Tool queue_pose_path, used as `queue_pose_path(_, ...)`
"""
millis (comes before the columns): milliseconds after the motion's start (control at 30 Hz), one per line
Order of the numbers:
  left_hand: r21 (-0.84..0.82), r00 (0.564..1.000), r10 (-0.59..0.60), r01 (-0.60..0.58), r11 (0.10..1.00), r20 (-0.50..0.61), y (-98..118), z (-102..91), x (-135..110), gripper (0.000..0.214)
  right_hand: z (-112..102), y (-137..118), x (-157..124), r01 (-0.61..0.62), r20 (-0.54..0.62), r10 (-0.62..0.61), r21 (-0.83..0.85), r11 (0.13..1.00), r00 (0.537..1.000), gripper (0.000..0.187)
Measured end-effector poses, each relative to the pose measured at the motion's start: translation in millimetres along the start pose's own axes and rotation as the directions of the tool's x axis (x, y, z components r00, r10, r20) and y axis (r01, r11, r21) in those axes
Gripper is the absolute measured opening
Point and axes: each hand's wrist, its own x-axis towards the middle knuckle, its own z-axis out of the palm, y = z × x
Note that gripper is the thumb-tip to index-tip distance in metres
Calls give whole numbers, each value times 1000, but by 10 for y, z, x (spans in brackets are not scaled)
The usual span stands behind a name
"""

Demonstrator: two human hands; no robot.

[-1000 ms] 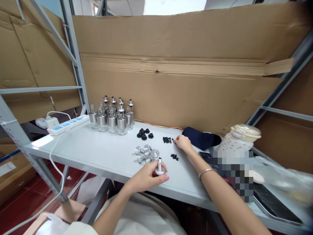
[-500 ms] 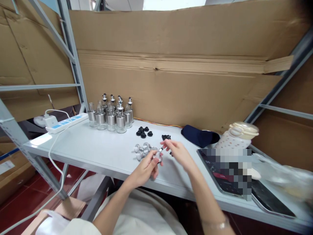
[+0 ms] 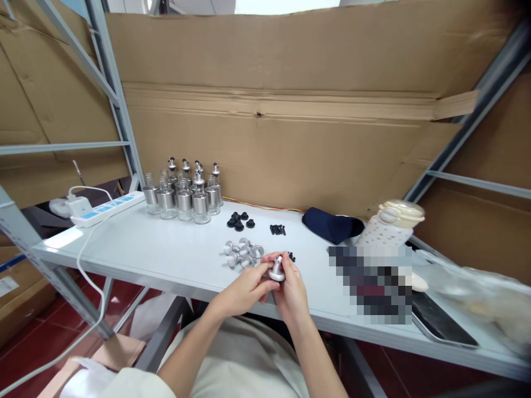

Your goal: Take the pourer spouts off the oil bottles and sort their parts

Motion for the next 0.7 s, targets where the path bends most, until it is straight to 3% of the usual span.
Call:
queue_pose_path(133,-101,999,38,-35,994,24,-37,0,-13,34,-27,38,-30,29,31,-28,-35,999,999,35)
queue_pose_path(233,-113,999,32,-36,993,-36,-75,9,-8,48,-62,73,-42,46,103,-37,-82,996,994,34)
queue_pose_path(333,-118,997,-37,29,993,-70,-80,16,0,43,-73,80,-45,33,148,-12,-136,990,989,37)
queue_pose_path(500,43,997,-65,67,997,-44,-33,12,13,27,-41,42,-50,26,111,-16,-86,996,994,38)
queue_pose_path(700,77,997,-56,60,995,-48,-3,25,35,31,13,39,-45,-10,8,10,-48,999,1000,39)
